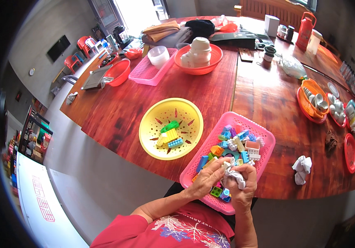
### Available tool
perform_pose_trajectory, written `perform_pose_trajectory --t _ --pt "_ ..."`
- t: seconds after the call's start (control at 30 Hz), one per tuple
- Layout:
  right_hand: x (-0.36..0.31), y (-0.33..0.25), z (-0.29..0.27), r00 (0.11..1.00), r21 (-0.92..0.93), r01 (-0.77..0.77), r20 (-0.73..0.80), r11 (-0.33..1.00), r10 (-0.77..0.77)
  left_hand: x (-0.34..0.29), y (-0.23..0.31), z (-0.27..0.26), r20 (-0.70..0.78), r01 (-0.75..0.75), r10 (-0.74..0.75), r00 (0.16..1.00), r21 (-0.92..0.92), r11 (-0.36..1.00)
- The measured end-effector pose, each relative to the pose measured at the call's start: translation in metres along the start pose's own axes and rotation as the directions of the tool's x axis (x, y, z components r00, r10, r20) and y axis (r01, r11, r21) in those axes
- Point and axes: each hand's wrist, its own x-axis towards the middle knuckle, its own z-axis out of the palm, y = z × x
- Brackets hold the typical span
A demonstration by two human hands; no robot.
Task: The person wipes a yellow plastic colander with a white cloth, then wipes individual colorful plastic building blocks one by one and places them into the colander. The person briefly turns a standing fan on and off before resuming wiping the blocks.
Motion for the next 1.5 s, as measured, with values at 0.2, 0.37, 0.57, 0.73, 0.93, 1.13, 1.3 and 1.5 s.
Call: perform_pose_trajectory --t 0.2,0.37,0.57,0.73,0.93,1.13,1.3,1.5 --pt "-0.009 0.011 0.019 0.873 -0.707 0.445 0.206 0.549 -0.441 -0.003 -0.011 0.005 0.129 0.341 -0.346 0.929 -0.662 0.668" --pt "-0.018 0.015 0.018 0.869 -0.706 0.466 0.254 0.532 -0.425 -0.005 -0.010 0.009 0.011 0.223 -0.283 0.959 -0.641 0.734" --pt "-0.020 0.003 0.001 0.987 -0.251 0.139 0.110 0.958 -0.115 -0.002 -0.006 0.006 -0.062 0.187 -0.272 0.960 -0.580 0.793" --pt "-0.001 -0.003 0.017 0.910 -0.712 0.413 0.304 0.567 -0.281 -0.003 -0.003 0.014 -0.036 0.195 -0.371 0.928 -0.800 0.567" --pt "-0.014 0.005 0.008 0.878 -0.700 0.478 0.365 0.530 -0.309 -0.006 -0.010 0.009 -0.047 0.193 -0.315 0.948 -0.701 0.686" --pt "-0.015 0.002 0.006 0.890 -0.681 0.453 0.300 0.576 -0.344 -0.006 -0.022 0.014 -0.055 0.162 -0.254 0.966 -0.640 0.751" --pt "-0.018 -0.014 0.005 0.895 -0.363 0.346 0.404 0.865 -0.188 0.004 -0.016 -0.001 0.111 0.252 -0.321 0.941 -0.862 0.439" --pt "0.002 -0.022 0.003 0.878 -0.570 0.477 0.272 0.669 -0.395 -0.001 0.004 0.003 0.133 0.295 -0.415 0.900 -0.888 0.354"
